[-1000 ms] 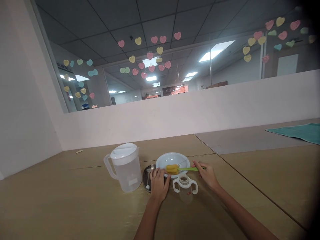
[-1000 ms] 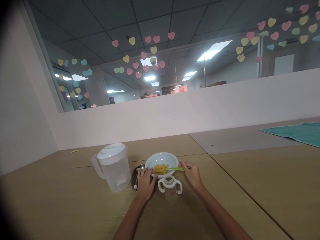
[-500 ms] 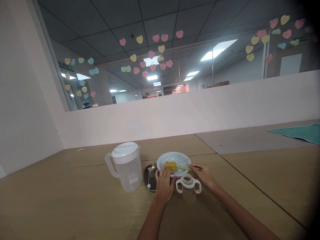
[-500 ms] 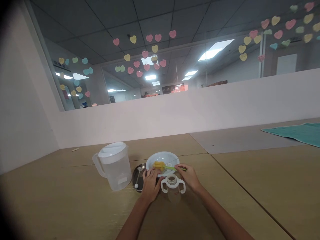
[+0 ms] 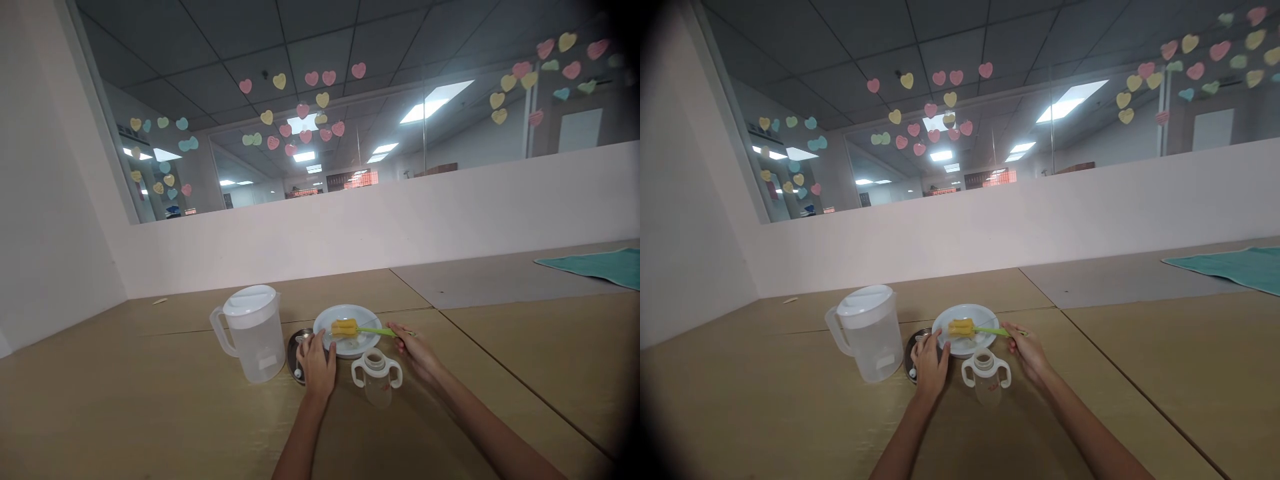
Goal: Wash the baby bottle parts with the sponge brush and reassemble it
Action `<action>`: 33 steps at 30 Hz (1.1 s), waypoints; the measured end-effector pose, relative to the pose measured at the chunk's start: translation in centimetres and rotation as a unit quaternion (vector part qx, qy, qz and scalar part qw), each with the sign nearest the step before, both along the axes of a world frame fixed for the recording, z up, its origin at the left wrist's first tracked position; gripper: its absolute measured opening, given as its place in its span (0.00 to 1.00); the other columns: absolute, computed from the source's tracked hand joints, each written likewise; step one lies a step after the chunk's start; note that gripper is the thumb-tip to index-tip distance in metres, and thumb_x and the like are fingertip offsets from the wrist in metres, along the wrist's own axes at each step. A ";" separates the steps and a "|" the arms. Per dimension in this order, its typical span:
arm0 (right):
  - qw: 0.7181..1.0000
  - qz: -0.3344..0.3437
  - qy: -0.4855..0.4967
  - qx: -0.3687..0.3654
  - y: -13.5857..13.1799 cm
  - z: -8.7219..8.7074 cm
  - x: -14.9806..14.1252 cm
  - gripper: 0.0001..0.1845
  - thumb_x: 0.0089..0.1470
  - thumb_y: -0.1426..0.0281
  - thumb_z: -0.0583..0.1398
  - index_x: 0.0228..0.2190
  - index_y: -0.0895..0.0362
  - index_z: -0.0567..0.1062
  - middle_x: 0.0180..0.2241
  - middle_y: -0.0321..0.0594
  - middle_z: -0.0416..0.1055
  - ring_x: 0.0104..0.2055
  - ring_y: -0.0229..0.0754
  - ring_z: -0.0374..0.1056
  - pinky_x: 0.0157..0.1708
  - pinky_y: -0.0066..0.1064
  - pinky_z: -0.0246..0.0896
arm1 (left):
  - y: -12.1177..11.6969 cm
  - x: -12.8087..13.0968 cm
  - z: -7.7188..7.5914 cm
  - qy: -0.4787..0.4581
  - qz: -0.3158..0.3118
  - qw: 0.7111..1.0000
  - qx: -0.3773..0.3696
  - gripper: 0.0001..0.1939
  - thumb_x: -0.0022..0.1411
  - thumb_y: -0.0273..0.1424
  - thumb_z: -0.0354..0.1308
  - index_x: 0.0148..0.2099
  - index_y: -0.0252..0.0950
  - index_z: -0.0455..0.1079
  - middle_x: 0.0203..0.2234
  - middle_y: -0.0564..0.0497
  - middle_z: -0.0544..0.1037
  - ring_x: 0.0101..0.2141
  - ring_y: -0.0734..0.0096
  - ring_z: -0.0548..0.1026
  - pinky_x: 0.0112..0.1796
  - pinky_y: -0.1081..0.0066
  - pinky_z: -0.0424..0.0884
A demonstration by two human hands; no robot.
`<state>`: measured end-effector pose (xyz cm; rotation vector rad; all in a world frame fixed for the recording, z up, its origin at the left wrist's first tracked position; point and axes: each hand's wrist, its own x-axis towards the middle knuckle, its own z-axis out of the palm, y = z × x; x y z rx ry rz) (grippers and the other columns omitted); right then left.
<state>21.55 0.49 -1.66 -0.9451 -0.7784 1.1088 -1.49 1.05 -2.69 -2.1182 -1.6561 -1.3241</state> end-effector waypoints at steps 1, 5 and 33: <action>1.000 0.003 0.005 -0.001 0.0 0.1 0.0 0.19 0.35 0.59 0.67 0.26 0.61 0.75 0.12 0.26 0.55 0.15 0.27 0.48 0.14 0.20 0.42 | 0.0 0.0 0.0 0.002 -0.016 1.000 0.005 0.18 0.62 0.36 0.47 0.53 0.40 0.63 0.47 0.46 0.73 0.51 0.58 0.64 0.52 0.50 0.53; 1.000 0.024 0.015 0.000 -0.1 0.2 0.2 0.19 0.38 0.59 0.66 0.27 0.62 0.76 0.12 0.26 0.53 0.15 0.26 0.47 0.13 0.20 0.41 | -0.5 0.2 0.6 -0.015 -0.107 0.993 0.042 0.19 0.63 0.34 0.47 0.56 0.39 0.59 0.50 0.45 0.69 0.52 0.61 0.63 0.52 0.56 0.57; 0.999 -0.049 0.009 0.022 -0.9 0.9 0.3 0.23 0.38 0.51 0.63 0.26 0.59 0.74 0.12 0.28 0.56 0.16 0.31 0.52 0.16 0.24 0.50 | 1.2 -3.2 0.9 -0.159 0.086 0.984 0.002 0.23 0.55 0.34 0.55 0.54 0.41 0.61 0.41 0.46 0.69 0.45 0.59 0.67 0.48 0.58 0.62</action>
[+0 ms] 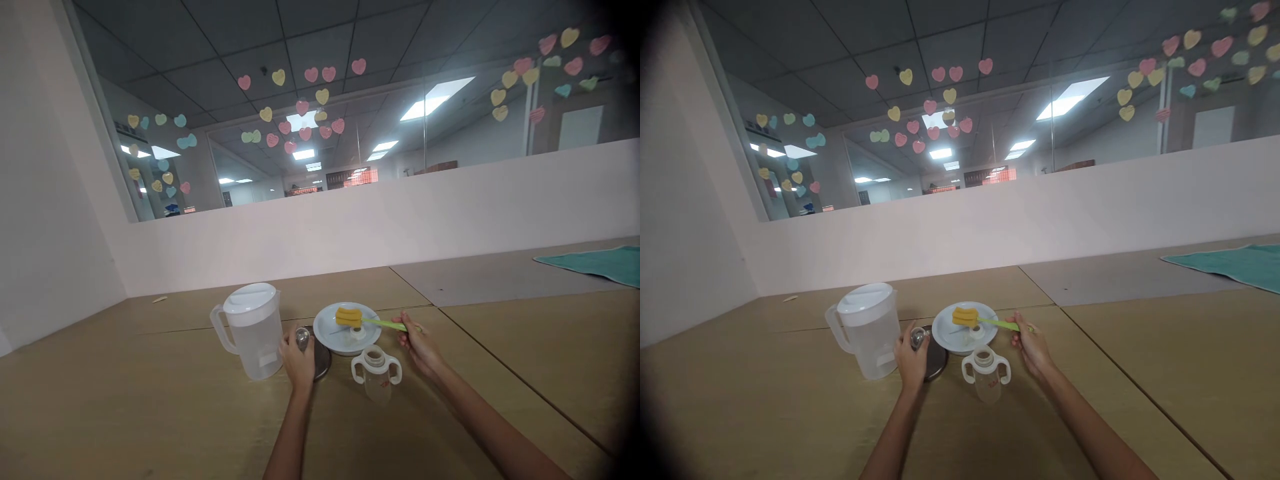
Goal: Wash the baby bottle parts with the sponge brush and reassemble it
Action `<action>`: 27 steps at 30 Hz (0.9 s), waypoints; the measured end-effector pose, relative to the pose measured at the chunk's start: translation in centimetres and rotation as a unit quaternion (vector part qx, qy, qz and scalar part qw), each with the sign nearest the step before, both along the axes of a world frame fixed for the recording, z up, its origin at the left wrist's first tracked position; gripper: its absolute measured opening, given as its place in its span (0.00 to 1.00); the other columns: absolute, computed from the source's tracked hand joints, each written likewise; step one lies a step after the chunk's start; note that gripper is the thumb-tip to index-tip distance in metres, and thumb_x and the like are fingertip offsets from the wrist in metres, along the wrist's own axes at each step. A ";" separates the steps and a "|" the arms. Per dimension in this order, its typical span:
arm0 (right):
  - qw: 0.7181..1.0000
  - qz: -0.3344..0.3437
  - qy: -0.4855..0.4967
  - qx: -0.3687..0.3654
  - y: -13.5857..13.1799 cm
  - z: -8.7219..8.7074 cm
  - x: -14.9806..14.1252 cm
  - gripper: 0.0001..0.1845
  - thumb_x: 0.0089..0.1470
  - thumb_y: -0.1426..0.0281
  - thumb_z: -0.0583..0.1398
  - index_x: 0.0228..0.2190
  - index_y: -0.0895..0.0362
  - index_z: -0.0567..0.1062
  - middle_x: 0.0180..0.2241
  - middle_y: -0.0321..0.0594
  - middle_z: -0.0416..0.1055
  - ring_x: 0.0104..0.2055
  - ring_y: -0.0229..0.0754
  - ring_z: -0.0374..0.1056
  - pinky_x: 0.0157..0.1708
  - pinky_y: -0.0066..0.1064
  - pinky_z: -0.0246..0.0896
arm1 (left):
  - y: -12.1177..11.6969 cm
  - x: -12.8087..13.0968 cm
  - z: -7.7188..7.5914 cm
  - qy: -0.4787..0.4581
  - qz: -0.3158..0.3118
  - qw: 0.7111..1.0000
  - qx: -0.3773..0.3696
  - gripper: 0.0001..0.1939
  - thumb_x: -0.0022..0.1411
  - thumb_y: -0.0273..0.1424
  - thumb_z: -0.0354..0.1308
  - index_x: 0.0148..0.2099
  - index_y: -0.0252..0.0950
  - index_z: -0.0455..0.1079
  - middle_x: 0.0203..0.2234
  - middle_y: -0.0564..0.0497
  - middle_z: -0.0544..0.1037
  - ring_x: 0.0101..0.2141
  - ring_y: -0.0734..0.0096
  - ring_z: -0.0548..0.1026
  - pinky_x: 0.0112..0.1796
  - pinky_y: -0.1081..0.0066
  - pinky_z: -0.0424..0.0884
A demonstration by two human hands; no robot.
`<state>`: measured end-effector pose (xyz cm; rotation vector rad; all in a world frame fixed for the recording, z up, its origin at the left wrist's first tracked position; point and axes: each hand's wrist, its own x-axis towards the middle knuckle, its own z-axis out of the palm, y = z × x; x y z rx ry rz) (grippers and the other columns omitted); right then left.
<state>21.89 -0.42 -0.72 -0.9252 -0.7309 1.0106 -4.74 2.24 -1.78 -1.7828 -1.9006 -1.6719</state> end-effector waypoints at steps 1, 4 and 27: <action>1.000 -0.003 0.002 -0.001 0.0 0.0 0.0 0.23 0.38 0.51 0.63 0.26 0.59 0.74 0.12 0.28 0.56 0.16 0.31 0.52 0.16 0.24 0.50 | 0.2 -0.1 -0.3 -0.003 -0.009 1.000 -0.022 0.27 0.54 0.32 0.55 0.57 0.40 0.56 0.41 0.46 0.69 0.45 0.60 0.68 0.48 0.58 0.63; 1.000 -0.016 -0.012 0.000 0.2 -0.2 0.0 0.24 0.38 0.50 0.63 0.26 0.60 0.75 0.12 0.28 0.56 0.16 0.31 0.52 0.16 0.24 0.50 | 0.4 0.0 -1.0 0.000 -0.029 0.996 -0.081 0.35 0.52 0.27 0.55 0.60 0.35 0.46 0.42 0.44 0.71 0.45 0.60 0.70 0.47 0.60 0.64; 0.974 -0.119 -0.192 0.032 0.2 -0.2 0.6 0.34 0.42 0.42 0.55 0.27 0.62 0.77 0.13 0.34 0.64 0.14 0.34 0.57 0.17 0.27 0.53 | -1.9 1.9 0.8 0.207 -0.029 0.978 0.002 0.18 0.57 0.21 0.44 0.46 0.39 0.68 0.43 0.48 0.74 0.47 0.62 0.67 0.51 0.56 0.56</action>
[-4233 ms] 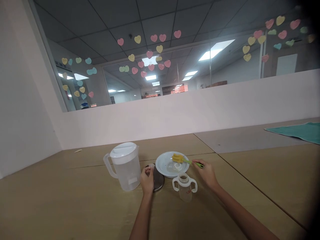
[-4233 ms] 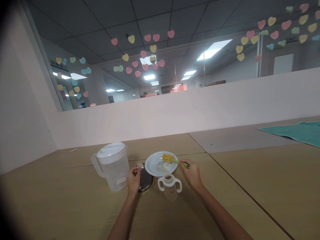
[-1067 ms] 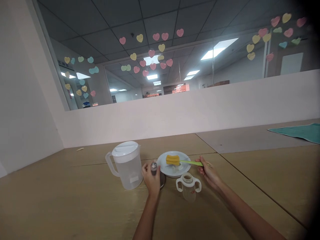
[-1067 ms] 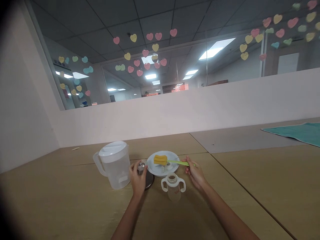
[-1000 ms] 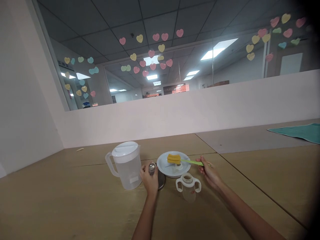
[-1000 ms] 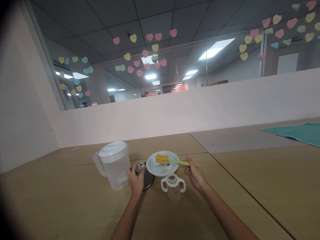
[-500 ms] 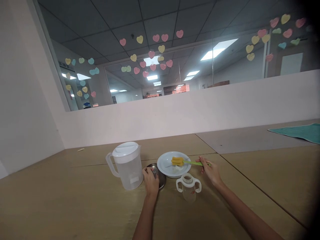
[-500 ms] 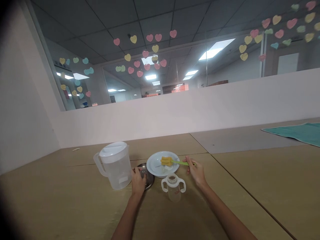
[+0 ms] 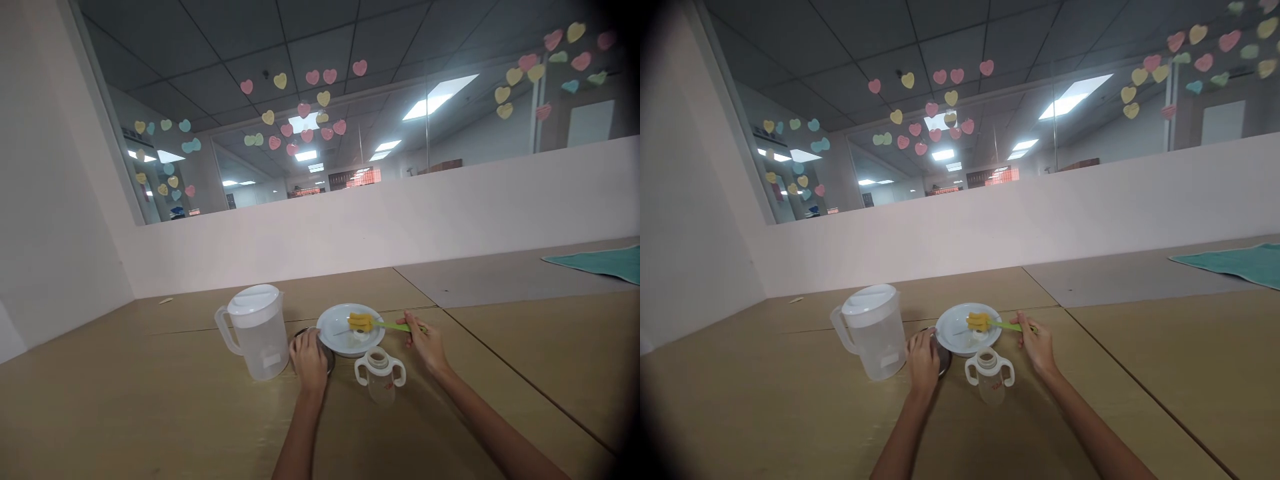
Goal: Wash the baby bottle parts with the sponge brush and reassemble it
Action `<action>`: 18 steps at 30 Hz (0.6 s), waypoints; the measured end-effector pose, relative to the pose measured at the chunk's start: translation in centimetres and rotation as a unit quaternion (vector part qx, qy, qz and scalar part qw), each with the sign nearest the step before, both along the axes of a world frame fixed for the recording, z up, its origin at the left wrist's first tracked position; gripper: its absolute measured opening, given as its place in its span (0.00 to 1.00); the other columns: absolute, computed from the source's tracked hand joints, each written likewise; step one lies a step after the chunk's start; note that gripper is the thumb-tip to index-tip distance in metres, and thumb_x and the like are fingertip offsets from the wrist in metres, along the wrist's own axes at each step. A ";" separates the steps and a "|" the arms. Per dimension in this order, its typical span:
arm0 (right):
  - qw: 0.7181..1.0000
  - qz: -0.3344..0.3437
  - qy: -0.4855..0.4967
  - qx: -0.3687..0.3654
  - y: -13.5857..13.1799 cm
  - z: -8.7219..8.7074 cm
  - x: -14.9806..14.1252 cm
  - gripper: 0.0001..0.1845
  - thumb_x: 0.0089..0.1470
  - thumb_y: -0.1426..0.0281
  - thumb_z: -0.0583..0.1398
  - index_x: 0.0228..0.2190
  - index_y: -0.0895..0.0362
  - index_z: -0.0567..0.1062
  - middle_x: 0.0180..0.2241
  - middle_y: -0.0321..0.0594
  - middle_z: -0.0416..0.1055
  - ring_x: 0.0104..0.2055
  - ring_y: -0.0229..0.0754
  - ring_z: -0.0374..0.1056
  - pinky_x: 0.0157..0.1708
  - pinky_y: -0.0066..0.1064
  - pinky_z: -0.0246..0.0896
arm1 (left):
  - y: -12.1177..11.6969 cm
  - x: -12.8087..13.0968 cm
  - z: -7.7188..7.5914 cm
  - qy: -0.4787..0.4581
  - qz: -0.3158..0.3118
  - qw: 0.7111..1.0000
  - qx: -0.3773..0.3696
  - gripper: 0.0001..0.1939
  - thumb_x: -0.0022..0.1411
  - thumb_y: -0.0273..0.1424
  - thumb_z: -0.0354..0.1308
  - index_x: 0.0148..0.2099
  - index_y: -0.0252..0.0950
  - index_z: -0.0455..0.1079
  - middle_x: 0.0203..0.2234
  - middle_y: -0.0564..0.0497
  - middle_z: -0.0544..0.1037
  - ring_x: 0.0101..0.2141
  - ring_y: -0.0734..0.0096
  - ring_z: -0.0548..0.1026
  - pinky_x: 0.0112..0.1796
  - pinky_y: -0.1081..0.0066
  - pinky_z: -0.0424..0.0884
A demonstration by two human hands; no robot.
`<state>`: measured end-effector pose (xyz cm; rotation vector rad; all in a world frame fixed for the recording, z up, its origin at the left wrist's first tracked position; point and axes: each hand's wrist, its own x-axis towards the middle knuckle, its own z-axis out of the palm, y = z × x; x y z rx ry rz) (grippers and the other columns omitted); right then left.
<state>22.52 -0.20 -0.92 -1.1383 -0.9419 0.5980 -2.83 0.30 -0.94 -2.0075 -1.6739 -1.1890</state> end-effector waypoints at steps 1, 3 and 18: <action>1.000 -0.003 0.001 -0.002 -0.1 0.0 0.0 0.34 0.43 0.43 0.55 0.27 0.62 0.77 0.12 0.34 0.63 0.14 0.35 0.57 0.17 0.27 0.53 | -0.2 0.6 0.3 0.008 -0.028 1.000 0.008 0.16 0.59 0.23 0.44 0.45 0.40 0.68 0.42 0.48 0.74 0.46 0.63 0.67 0.52 0.57 0.56; 1.000 -0.014 0.001 -0.010 -0.3 0.1 0.1 0.32 0.42 0.43 0.56 0.27 0.62 0.77 0.12 0.34 0.62 0.14 0.35 0.57 0.18 0.27 0.53 | -0.5 1.9 0.6 0.028 -0.075 0.997 0.005 0.15 0.62 0.26 0.43 0.43 0.41 0.69 0.40 0.49 0.75 0.45 0.64 0.68 0.53 0.55 0.53; 1.000 0.006 0.018 -0.017 0.1 0.1 -0.1 0.32 0.43 0.42 0.54 0.23 0.60 0.75 0.08 0.31 0.56 0.13 0.35 0.55 0.18 0.27 0.52 | 0.7 3.7 0.8 0.131 -0.190 0.971 -0.067 0.17 0.65 0.35 0.40 0.43 0.45 0.71 0.36 0.52 0.78 0.45 0.64 0.69 0.54 0.50 0.50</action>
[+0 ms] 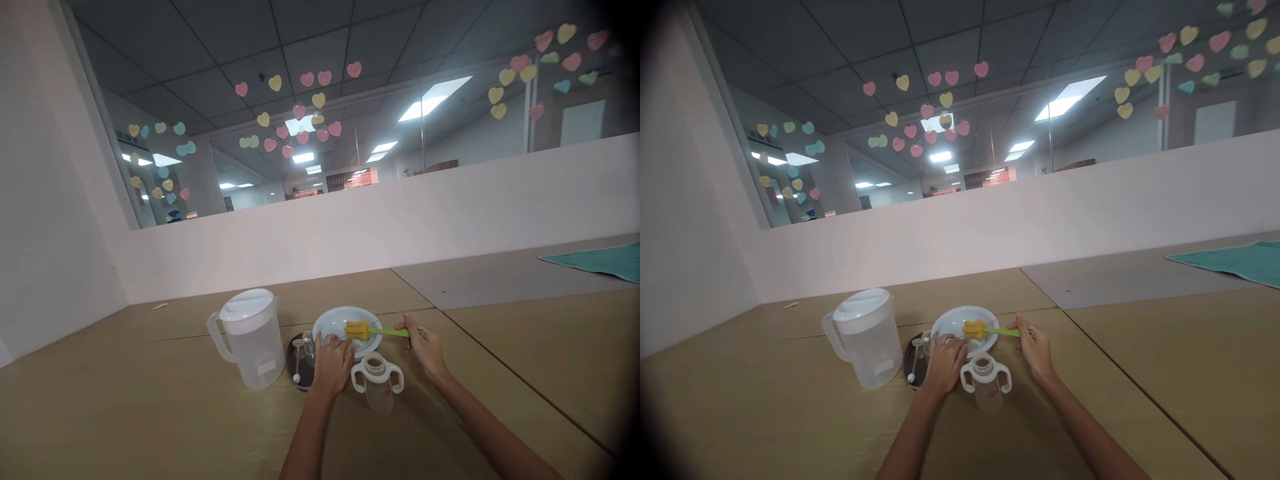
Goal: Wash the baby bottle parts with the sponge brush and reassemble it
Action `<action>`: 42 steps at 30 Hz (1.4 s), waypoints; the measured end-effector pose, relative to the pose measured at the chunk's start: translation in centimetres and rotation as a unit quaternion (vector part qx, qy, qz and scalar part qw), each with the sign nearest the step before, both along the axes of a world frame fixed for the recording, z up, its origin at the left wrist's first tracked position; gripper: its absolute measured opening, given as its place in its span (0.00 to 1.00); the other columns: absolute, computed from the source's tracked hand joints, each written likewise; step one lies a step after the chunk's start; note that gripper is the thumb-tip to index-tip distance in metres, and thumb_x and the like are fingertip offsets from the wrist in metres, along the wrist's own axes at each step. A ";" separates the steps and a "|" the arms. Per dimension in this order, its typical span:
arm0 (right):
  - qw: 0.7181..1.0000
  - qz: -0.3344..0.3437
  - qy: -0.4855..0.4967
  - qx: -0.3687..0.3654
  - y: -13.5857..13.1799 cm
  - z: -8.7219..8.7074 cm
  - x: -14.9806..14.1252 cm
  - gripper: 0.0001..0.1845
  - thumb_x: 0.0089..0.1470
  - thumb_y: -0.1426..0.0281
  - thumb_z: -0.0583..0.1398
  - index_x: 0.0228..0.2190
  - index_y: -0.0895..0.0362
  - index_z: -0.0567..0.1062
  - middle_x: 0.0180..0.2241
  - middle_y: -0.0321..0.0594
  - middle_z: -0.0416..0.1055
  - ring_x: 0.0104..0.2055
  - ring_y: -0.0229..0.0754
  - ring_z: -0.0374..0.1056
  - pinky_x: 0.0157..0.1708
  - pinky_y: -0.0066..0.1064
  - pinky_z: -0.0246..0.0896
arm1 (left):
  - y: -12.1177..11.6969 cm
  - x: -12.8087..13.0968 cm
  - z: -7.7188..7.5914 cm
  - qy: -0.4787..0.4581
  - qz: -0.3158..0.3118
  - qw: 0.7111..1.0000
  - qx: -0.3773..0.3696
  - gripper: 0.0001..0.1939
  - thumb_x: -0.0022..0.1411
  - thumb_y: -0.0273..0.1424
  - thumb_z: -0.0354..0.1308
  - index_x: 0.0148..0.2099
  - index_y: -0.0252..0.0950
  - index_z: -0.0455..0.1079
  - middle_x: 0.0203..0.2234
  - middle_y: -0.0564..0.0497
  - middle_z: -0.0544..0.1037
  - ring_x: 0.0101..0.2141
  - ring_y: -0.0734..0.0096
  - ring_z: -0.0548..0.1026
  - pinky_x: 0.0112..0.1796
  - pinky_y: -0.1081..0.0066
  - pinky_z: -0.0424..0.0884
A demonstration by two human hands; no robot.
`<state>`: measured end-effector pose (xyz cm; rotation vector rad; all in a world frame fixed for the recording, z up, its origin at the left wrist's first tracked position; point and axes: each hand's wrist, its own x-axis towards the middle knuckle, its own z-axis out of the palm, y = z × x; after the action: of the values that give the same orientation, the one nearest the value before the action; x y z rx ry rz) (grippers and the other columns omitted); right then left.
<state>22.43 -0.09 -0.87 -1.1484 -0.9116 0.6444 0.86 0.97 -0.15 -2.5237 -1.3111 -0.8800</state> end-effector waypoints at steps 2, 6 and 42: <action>1.000 0.001 0.012 -0.003 -0.1 0.2 0.0 0.31 0.42 0.42 0.55 0.23 0.60 0.75 0.08 0.31 0.56 0.13 0.35 0.56 0.18 0.27 0.52 | -0.1 0.1 -0.1 -0.028 -0.002 1.000 -0.001 0.16 0.65 0.35 0.41 0.47 0.44 0.69 0.39 0.51 0.77 0.45 0.65 0.69 0.55 0.52 0.51; 0.999 0.018 0.040 0.005 -0.3 0.5 0.5 0.31 0.43 0.43 0.55 0.24 0.59 0.75 0.09 0.29 0.55 0.14 0.34 0.55 0.17 0.27 0.51 | 0.1 0.0 -0.6 -0.088 0.000 0.996 0.024 0.14 0.64 0.35 0.44 0.47 0.42 0.68 0.39 0.51 0.76 0.42 0.67 0.71 0.52 0.56 0.57; 0.998 -0.059 -0.022 0.020 0.3 -0.1 1.3 0.29 0.46 0.46 0.55 0.21 0.60 0.74 0.21 0.39 0.71 0.15 0.35 0.61 0.21 0.29 0.56 | 1.8 -5.5 -1.7 -0.143 0.273 0.944 -0.120 0.14 0.58 0.25 0.47 0.38 0.38 0.74 0.39 0.47 0.77 0.41 0.66 0.74 0.40 0.71 0.63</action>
<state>23.68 0.21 -0.94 -1.1759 -0.8829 0.5051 -4.61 2.78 -1.84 -2.0364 -2.1820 -1.0211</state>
